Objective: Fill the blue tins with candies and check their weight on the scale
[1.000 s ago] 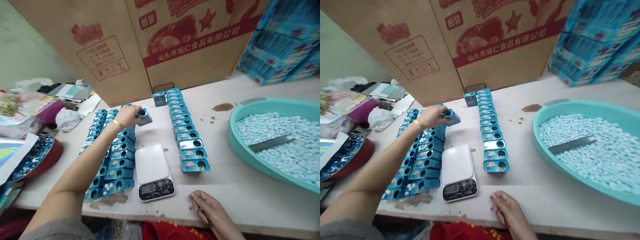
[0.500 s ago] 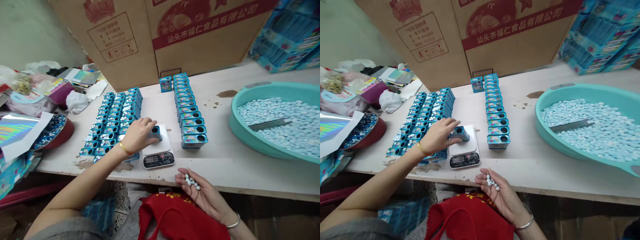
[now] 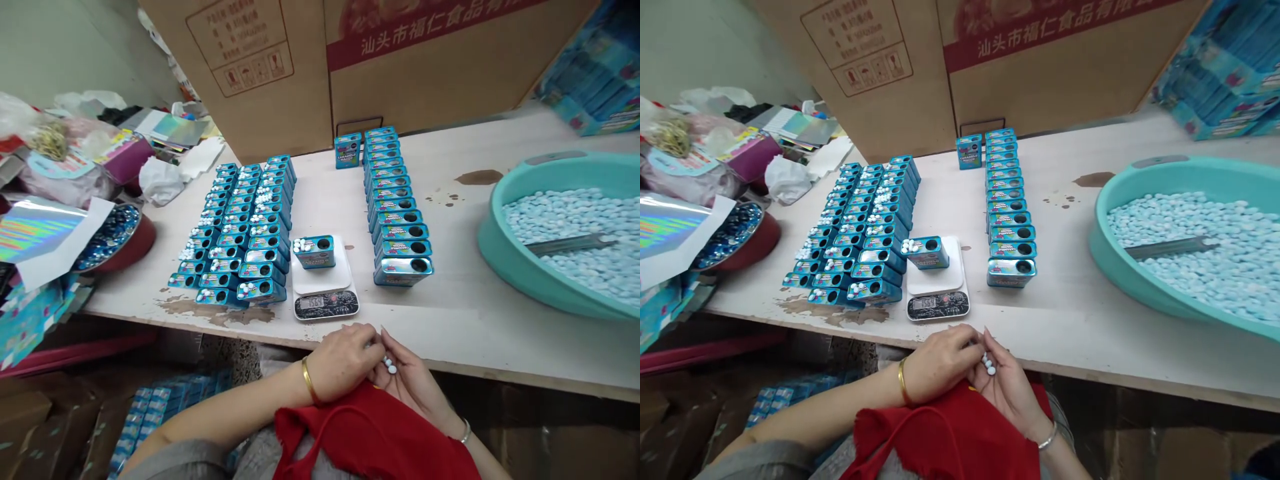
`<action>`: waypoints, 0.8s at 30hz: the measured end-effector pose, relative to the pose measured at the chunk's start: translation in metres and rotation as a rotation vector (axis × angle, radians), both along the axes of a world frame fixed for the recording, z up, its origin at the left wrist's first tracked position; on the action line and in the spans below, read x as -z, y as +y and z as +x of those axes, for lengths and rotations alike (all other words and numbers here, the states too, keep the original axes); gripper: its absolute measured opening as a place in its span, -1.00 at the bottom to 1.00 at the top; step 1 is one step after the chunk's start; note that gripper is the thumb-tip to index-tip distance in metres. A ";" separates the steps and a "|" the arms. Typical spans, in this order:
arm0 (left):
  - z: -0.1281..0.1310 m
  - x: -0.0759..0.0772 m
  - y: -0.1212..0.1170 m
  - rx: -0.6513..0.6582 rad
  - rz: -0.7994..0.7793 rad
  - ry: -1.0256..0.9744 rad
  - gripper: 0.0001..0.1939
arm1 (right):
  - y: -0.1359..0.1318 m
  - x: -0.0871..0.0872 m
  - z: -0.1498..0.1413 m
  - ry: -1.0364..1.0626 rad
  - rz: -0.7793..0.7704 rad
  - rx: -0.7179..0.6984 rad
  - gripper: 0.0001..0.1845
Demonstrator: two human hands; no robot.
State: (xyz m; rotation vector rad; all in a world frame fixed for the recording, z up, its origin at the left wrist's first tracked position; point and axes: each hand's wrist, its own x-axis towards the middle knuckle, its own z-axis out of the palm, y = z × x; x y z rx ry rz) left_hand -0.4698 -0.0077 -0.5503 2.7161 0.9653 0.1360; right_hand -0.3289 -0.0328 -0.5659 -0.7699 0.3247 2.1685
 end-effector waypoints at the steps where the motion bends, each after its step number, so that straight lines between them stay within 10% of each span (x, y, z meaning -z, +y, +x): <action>1: -0.002 -0.001 0.001 -0.002 -0.008 -0.001 -0.88 | 0.000 0.001 -0.001 -0.006 -0.006 0.006 -0.92; 11: -0.025 -0.025 0.023 0.030 -0.105 -0.175 -0.81 | 0.012 0.003 -0.012 -0.011 -0.008 0.000 -0.93; 17: -0.090 -0.065 0.087 -0.303 0.088 -0.311 -0.71 | 0.028 -0.009 -0.021 -0.041 0.029 -0.055 -0.74; 24: -0.113 -0.081 0.148 -0.087 -0.032 0.032 -0.69 | 0.053 -0.018 -0.042 -0.023 0.151 -0.103 -0.70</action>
